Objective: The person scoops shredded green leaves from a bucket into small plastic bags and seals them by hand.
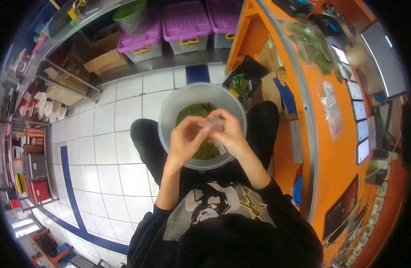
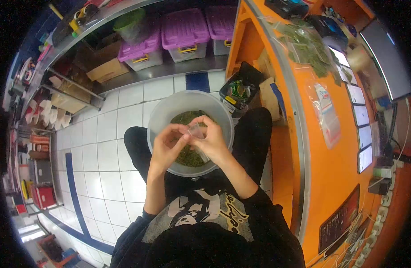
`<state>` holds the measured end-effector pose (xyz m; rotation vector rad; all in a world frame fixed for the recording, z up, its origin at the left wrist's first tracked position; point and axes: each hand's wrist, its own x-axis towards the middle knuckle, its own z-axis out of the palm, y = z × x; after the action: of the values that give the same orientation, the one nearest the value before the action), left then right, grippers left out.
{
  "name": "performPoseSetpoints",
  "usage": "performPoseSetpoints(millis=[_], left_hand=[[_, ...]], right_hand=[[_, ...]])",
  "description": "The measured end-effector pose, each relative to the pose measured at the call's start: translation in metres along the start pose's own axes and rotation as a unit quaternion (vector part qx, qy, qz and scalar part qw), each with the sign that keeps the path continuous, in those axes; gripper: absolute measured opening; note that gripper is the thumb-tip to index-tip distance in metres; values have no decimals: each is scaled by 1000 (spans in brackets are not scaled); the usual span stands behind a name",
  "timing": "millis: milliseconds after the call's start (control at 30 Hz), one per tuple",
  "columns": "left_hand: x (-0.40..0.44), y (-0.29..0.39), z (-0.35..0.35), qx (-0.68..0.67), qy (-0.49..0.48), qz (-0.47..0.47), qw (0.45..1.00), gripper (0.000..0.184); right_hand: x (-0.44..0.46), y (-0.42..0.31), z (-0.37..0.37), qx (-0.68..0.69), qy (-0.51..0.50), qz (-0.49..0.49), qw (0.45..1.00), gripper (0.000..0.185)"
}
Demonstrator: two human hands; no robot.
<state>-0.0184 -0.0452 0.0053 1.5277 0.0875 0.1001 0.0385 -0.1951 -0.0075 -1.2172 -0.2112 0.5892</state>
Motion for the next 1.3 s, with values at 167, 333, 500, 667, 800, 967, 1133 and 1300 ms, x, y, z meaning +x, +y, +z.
performPoseSetpoints(millis=[167, 333, 500, 667, 800, 967, 1133, 1300], left_hand=[[3, -24, -12, -43, -2, -3, 999, 15], [-1, -7, -5, -130, 78, -81, 985, 32], [-1, -27, -11, -100, 58, -85, 990, 19], [-3, -31, -22, -53, 89, -37, 994, 19], [-6, -30, -19, -173, 23, -65, 982, 33], [-7, -34, -21, -168, 76, -64, 981, 37], [-11, -25, -23, -20, 128, -32, 991, 34], [-12, -18, -22, 44, 104, -9, 994, 36]], right_hand=[[1, 8, -3, -37, -5, -24, 999, 40], [2, 7, -1, -89, -19, -16, 996, 38], [3, 12, 1, -130, 1, -36, 991, 34], [2, 4, -8, -55, 12, 74, 996, 18], [5, 21, 0, -103, 63, -98, 988, 15], [3, -1, 21, -438, 292, -339, 780, 37], [-8, -12, 27, -422, 44, -290, 857, 30], [1, -9, 14, -365, -61, -176, 912, 20]])
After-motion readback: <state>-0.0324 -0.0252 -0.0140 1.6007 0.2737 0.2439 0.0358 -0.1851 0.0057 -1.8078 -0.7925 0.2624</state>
